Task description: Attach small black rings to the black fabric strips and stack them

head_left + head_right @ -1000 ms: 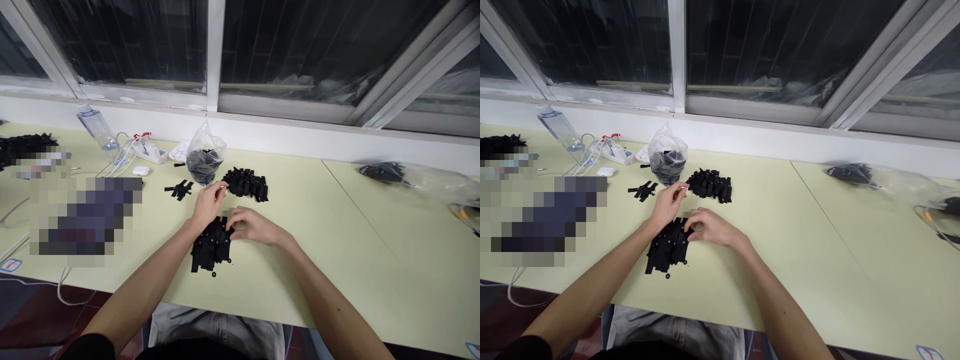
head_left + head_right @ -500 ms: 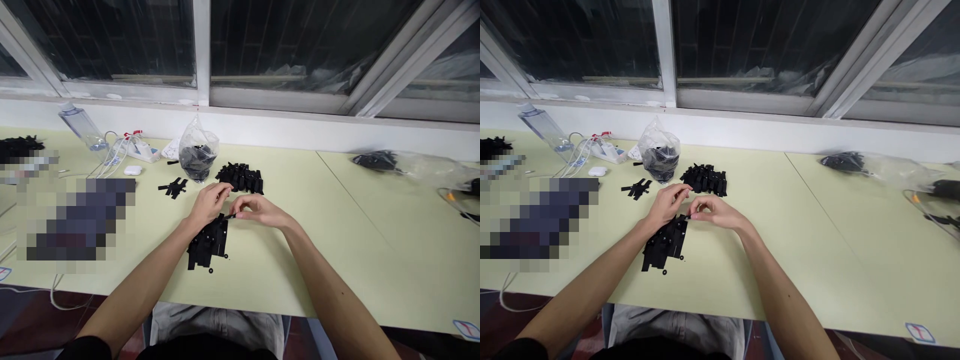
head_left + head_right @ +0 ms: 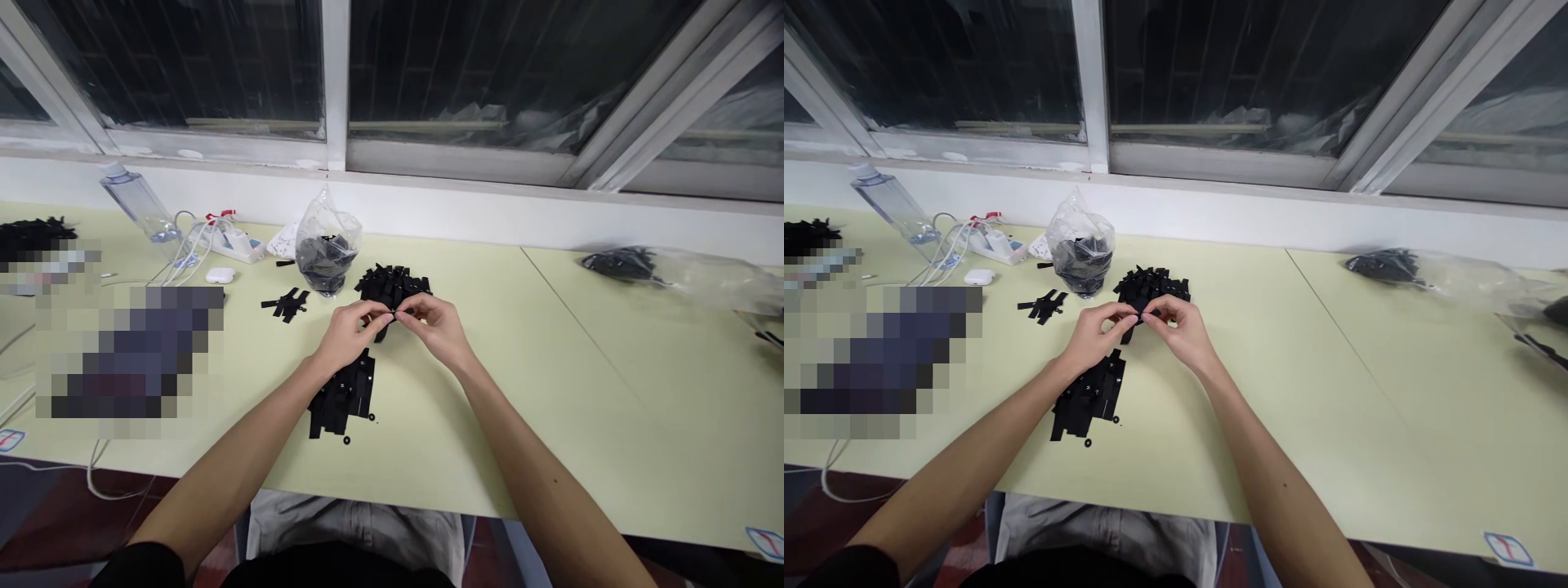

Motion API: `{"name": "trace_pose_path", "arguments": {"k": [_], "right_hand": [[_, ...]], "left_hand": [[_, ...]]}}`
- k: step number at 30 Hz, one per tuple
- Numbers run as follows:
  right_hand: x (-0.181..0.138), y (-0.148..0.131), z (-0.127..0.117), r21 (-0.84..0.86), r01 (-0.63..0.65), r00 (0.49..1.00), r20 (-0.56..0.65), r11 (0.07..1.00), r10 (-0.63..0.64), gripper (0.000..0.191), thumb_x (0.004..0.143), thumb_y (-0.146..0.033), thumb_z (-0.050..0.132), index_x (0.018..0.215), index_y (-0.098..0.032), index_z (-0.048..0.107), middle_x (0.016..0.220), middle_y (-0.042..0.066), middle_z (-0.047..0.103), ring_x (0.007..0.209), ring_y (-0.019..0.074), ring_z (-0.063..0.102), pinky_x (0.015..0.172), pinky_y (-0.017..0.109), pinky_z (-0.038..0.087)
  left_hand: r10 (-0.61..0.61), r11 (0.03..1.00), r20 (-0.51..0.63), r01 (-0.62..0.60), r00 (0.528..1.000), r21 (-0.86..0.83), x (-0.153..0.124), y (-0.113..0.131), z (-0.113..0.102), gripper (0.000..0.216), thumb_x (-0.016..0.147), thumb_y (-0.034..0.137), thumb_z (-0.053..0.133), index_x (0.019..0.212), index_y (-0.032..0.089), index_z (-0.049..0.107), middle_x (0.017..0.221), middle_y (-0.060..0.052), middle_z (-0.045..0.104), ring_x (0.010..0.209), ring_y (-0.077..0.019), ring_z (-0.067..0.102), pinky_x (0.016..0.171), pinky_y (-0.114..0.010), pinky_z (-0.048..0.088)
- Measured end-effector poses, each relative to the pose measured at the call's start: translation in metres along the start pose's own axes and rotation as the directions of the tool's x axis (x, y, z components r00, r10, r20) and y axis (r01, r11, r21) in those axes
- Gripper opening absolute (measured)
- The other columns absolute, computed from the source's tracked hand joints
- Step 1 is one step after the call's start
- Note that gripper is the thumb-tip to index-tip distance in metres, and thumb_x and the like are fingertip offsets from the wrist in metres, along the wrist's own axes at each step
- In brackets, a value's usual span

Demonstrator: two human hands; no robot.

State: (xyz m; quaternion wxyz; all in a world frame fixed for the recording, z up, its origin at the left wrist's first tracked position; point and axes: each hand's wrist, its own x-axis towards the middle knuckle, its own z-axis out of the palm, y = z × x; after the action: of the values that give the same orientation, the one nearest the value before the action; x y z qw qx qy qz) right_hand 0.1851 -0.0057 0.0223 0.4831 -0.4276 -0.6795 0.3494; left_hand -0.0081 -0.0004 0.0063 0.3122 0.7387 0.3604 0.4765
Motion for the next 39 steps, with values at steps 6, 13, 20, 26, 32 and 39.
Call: {"name": "trace_pose_path", "arguments": {"k": [6, 13, 20, 26, 32, 39], "right_hand": [[-0.002, 0.000, 0.001, -0.069, -0.003, 0.999, -0.036, 0.998, 0.000, 0.014, 0.085, -0.033, 0.069, 0.088, -0.021, 0.072, 0.086, 0.004, 0.069, 0.075, 0.0174, 0.058, 0.069, 0.032, 0.044], [-0.002, 0.000, 0.003, -0.045, -0.050, 0.999, -0.017, 0.998, 0.050, 0.016, 0.085, -0.035, 0.069, 0.090, -0.020, 0.073, 0.084, 0.005, 0.069, 0.074, 0.0173, 0.060, 0.066, 0.032, 0.045], [0.000, 0.002, -0.001, 0.176, -0.119, 0.993, 0.005, 0.977, 0.120, 0.024, 0.077, -0.038, 0.078, 0.091, -0.019, 0.070, 0.071, 0.001, 0.063, 0.059, 0.0121, 0.051, 0.056, 0.028, 0.042], [-0.006, -0.006, -0.007, 0.275, -0.343, 0.805, 0.579, 0.898, 0.130, 0.024, 0.077, -0.039, 0.078, 0.082, -0.017, 0.068, 0.068, 0.002, 0.066, 0.054, 0.0116, 0.055, 0.056, 0.028, 0.046], [-0.012, -0.007, 0.021, 0.065, -0.198, 0.842, 0.523, 0.978, 0.135, 0.023, 0.081, -0.043, 0.073, 0.083, -0.020, 0.072, 0.079, 0.004, 0.070, 0.067, 0.0153, 0.059, 0.064, 0.031, 0.048], [-0.012, 0.007, 0.031, -0.185, 0.160, 0.909, 0.410, 0.970, -0.072, 0.018, 0.080, -0.041, 0.077, 0.087, -0.025, 0.075, 0.087, 0.004, 0.067, 0.089, 0.0208, 0.057, 0.076, 0.035, 0.044]], "left_hand": [[-0.008, 1.000, 0.015, 0.008, 1.000, -0.006, 0.000, -0.003, 0.003, 0.019, 0.091, 0.035, 0.061, 0.100, 0.021, 0.071, 0.089, -0.004, 0.073, 0.078, -0.0160, 0.067, 0.073, -0.028, 0.052], [-0.022, 0.999, 0.018, 0.022, 1.000, 0.040, 0.000, 0.000, 0.000, 0.019, 0.094, 0.033, 0.056, 0.095, 0.021, 0.071, 0.088, -0.003, 0.073, 0.077, -0.0157, 0.066, 0.073, -0.027, 0.049], [-0.060, 0.996, -0.114, 0.052, 0.992, -0.073, 0.003, -0.005, -0.005, 0.022, 0.094, 0.038, 0.056, 0.092, 0.019, 0.066, 0.082, -0.002, 0.067, 0.074, -0.0144, 0.060, 0.071, -0.026, 0.047], [-0.117, 0.985, -0.264, 0.078, 0.957, -0.154, 0.007, -0.012, -0.012, 0.026, 0.095, 0.041, 0.054, 0.091, 0.017, 0.065, 0.086, -0.004, 0.067, 0.081, -0.0152, 0.060, 0.075, -0.026, 0.048], [-0.147, 0.982, -0.212, 0.116, 0.966, -0.150, 0.005, -0.015, -0.009, 0.027, 0.093, 0.040, 0.056, 0.095, 0.017, 0.068, 0.092, -0.006, 0.072, 0.085, -0.0170, 0.065, 0.079, -0.029, 0.052], [-0.133, 0.979, -0.107, 0.114, 0.985, -0.169, 0.002, -0.018, -0.003, 0.026, 0.092, 0.037, 0.058, 0.101, 0.015, 0.070, 0.096, -0.009, 0.075, 0.091, -0.0191, 0.069, 0.086, -0.034, 0.053]]}}
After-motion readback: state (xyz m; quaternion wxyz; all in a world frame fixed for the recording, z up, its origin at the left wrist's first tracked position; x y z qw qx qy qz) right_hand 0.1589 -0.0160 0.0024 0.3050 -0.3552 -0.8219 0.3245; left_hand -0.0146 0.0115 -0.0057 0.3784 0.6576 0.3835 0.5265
